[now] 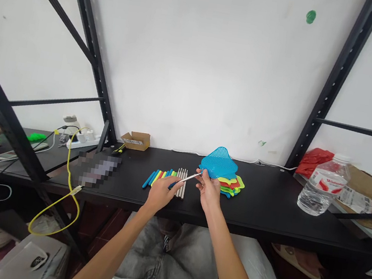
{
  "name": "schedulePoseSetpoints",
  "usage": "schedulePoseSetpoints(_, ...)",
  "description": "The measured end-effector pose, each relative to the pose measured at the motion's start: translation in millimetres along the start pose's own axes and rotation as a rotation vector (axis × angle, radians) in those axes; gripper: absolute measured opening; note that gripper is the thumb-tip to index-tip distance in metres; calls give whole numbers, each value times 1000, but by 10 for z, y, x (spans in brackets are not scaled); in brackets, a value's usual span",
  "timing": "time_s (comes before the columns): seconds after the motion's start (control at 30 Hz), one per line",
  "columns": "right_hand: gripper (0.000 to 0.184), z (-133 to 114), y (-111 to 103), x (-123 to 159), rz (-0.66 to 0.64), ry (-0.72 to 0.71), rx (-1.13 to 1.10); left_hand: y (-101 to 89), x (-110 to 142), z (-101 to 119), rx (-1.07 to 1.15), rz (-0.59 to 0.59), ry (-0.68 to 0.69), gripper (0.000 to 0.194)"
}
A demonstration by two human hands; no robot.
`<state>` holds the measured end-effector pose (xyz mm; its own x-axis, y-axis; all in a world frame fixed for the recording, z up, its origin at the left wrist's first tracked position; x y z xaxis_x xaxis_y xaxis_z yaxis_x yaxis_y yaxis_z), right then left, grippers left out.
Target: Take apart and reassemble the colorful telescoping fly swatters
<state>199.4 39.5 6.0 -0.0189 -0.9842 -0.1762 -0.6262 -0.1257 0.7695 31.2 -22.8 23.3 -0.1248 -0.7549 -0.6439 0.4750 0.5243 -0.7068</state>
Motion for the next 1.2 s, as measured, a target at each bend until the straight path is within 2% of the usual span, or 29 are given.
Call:
schedulePoseSetpoints(0.47, 28, -27, 8, -25, -18, -20, 1, 12, -4, -3, 51, -16, 6, 31)
schedulePoseSetpoints(0.7, 33, -8, 98, 23, -40, 10, 12, -33, -23, 47, 95, -81, 24, 41)
schedulePoseSetpoints(1.2, 34, 57, 136, 44, -68, 32, 8, -47, -17, 53, 93, -114, 27, 44)
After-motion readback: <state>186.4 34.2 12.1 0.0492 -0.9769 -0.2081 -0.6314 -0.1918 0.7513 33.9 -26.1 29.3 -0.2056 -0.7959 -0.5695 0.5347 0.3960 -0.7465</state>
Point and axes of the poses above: each hand's wrist, its own x-axis away from the middle knuckle, its own y-axis out of the palm, z = x × y, the point moved 4 cm from there along -x, towards the middle knuckle, and after that the axes turned 6 degrees about -x, right-handed, at the moved point
